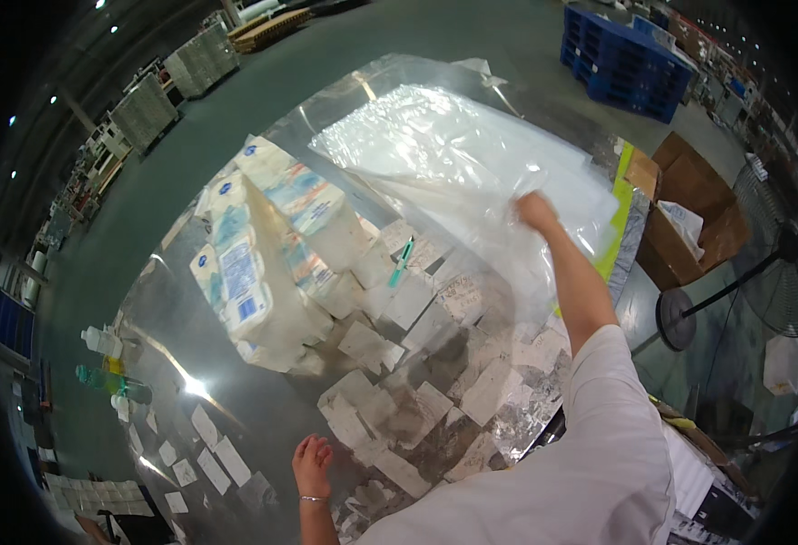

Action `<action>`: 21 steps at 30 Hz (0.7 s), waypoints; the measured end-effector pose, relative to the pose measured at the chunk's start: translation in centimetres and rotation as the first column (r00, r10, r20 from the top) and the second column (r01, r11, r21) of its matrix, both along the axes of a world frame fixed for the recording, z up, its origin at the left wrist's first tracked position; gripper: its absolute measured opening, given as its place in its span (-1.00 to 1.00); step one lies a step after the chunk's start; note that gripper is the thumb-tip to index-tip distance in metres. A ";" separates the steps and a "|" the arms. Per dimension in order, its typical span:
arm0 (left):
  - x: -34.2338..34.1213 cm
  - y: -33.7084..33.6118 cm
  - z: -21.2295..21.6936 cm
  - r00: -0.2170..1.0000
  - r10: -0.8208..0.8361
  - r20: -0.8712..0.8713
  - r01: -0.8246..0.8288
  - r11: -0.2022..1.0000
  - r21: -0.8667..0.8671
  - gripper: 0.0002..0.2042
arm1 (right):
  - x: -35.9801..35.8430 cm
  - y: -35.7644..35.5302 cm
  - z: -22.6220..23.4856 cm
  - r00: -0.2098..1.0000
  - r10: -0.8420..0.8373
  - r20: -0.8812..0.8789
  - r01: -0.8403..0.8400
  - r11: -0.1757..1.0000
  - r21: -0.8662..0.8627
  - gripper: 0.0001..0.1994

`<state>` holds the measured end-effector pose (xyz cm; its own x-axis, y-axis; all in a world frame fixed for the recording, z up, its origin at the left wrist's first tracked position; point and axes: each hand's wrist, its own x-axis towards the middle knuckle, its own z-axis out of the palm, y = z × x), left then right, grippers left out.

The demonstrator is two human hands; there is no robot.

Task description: The person places stacks of white paper products into a large plastic bag on a metal table, uses a cutter to slice open a plastic wrapper, and moves a large filled package onto a pallet.

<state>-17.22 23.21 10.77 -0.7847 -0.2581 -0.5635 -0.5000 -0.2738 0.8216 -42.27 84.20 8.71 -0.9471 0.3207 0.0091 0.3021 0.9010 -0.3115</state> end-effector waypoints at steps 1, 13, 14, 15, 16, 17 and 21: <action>1.1 -0.7 0.4 0.999 -0.012 -0.045 0.012 1.000 0.005 -0.78 | 0.7 -2.7 4.7 0.869 -0.398 -0.295 0.340 0.912 -0.229 -0.55; 9.5 1.3 5.9 0.841 -0.497 -0.214 0.540 0.795 0.275 -0.70 | 33.7 -41.3 12.9 0.257 0.965 0.042 -0.851 0.247 -0.463 -0.75; 10.5 0.1 5.6 0.806 -0.559 -0.197 0.592 0.774 0.225 -0.69 | 35.1 -44.9 12.1 0.241 0.968 0.066 -0.877 0.247 -0.412 -0.73; 11.8 -2.3 4.9 0.848 -0.514 -0.129 0.529 0.838 0.133 -0.69 | 36.4 -47.7 11.1 0.205 0.975 0.082 -0.904 0.221 -0.367 -0.71; 13.2 -5.4 3.6 0.888 -0.455 -0.064 0.458 0.888 0.036 -0.68 | 37.6 -49.3 10.6 0.288 0.957 0.030 -0.858 0.271 -0.436 -0.71; 14.5 -8.4 2.1 0.923 -0.385 -0.003 0.384 0.920 -0.075 -0.68 | 38.3 -50.8 10.4 0.370 0.929 -0.020 -0.805 0.309 -0.506 -0.72; 22.0 -14.6 -1.4 0.944 0.277 -0.177 -0.181 0.888 0.424 -0.70 | 39.5 -53.3 5.2 0.709 0.699 -0.089 -0.434 0.334 -0.837 -0.74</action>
<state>4.81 8.64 9.34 -0.8492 -0.2389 -0.4710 -0.1972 -0.6840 0.7023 -2.73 30.88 13.92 -0.8159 -0.5497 -0.1795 -0.0037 0.3153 -0.9490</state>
